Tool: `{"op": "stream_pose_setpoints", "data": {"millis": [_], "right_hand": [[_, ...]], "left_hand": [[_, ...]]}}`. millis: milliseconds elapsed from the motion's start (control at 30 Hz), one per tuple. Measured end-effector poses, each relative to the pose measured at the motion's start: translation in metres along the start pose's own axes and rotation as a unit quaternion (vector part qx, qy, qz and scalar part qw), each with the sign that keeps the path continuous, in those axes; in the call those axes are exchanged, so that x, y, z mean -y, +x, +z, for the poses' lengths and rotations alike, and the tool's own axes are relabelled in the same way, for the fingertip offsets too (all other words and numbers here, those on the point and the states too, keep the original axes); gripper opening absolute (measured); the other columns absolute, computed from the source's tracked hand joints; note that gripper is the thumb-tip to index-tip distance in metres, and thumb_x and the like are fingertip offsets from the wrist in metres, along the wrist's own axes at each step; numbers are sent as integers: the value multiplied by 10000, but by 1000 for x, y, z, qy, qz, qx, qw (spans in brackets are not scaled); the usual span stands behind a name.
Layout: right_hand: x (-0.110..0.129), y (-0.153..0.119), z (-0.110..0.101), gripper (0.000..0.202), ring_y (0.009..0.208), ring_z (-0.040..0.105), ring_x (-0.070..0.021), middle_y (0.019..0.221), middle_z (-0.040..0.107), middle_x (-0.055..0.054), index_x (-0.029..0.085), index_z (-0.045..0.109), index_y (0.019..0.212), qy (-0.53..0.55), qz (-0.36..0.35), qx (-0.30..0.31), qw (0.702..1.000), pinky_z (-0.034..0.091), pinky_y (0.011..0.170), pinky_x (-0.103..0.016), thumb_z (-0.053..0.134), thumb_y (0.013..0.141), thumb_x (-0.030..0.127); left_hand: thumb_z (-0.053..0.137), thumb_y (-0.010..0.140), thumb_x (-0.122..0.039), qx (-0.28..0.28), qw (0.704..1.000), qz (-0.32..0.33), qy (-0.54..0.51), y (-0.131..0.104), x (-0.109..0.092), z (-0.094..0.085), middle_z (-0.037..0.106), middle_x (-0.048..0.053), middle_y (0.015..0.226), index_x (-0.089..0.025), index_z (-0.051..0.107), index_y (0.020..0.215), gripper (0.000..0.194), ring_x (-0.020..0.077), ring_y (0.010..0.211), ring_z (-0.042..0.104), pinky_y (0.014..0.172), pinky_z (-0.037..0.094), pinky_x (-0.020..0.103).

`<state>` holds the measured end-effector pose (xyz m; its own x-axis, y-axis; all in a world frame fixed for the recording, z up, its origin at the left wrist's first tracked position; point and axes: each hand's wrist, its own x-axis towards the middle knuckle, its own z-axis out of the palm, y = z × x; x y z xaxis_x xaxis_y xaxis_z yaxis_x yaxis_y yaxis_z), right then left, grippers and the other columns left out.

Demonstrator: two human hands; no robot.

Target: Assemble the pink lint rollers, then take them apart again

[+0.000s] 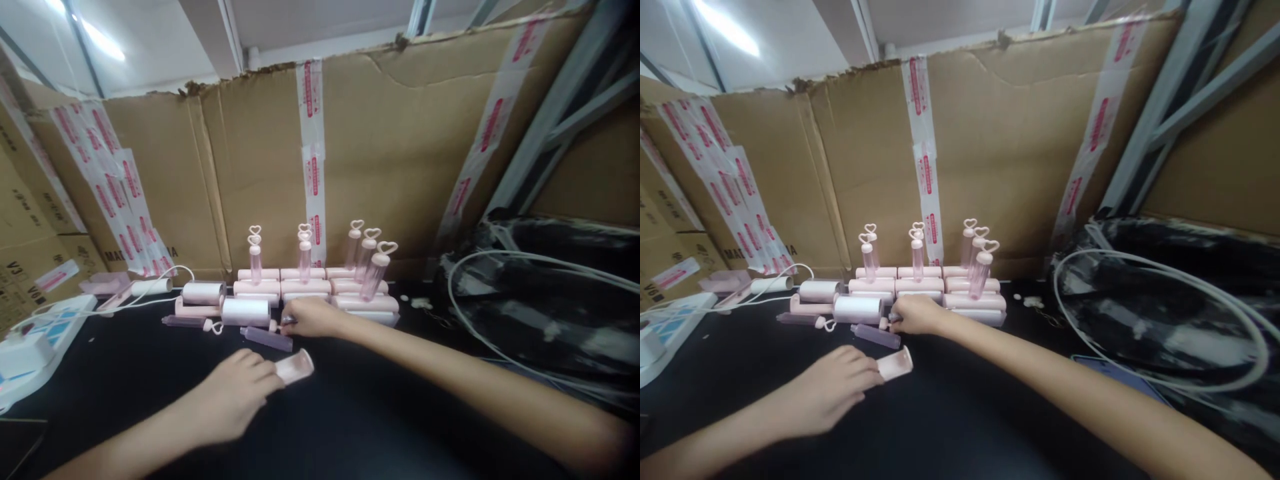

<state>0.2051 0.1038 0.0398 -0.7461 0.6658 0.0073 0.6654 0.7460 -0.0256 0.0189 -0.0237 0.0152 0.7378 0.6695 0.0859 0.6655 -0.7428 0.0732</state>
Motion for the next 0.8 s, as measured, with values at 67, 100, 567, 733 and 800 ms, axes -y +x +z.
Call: {"op": "stream_pose_setpoints", "data": {"millis": [67, 100, 567, 733, 800], "right_hand": [[8, 2, 3, 169, 783, 663, -196, 837, 728, -42, 207, 720, 821, -4, -4, -4, 1000, 374, 570, -221, 612, 767, 325], [12, 4, 4, 161, 781, 664, -196, 840, 728, -42, 205, 719, 815, -6, -4, -8, 1000, 375, 567, -219, 617, 763, 318], [-35, -96, -55, 343, 811, 663, -355, 831, 695, -184, 125, 680, 822, -197, 310, -19, 930, 456, 619, -373, 511, 823, 423], [-72, -116, -26, 441, 818, 670, -319, 1117, 601, -176, 139, 558, 1100, -157, 294, -1, 943, 469, 594, -353, 589, 771, 431], [-76, -116, -18, 435, 791, 674, -297, 1156, 580, -180, 152, 529, 1133, -127, 277, -11, 952, 462, 590, -335, 582, 779, 400]], "left_hand": [[368, 836, -51, 4, 1000, 0, 21, -9, 27, -7, 602, 49, 1028, -208, 525, 1064, 319, 187, 965, 523, 867, 397, 341], [360, 843, -56, 1, 999, -7, 35, -12, 39, -9, 603, 52, 1015, -202, 538, 1033, 298, 188, 959, 526, 857, 401, 340], [419, 891, -273, -96, 991, -72, 53, 16, 64, 25, 508, 78, 1200, -319, 470, 1257, 372, 275, 1099, 472, 882, 380, 423], [500, 793, -319, -126, 989, -58, 53, 12, 55, 23, 473, 94, 1305, -256, 304, 1384, 627, 292, 1183, 430, 1001, 290, 476], [506, 787, -420, -142, 987, -21, 68, 14, 41, 22, 436, 113, 1361, -212, 235, 1415, 715, 304, 1229, 396, 1056, 219, 484]]}}
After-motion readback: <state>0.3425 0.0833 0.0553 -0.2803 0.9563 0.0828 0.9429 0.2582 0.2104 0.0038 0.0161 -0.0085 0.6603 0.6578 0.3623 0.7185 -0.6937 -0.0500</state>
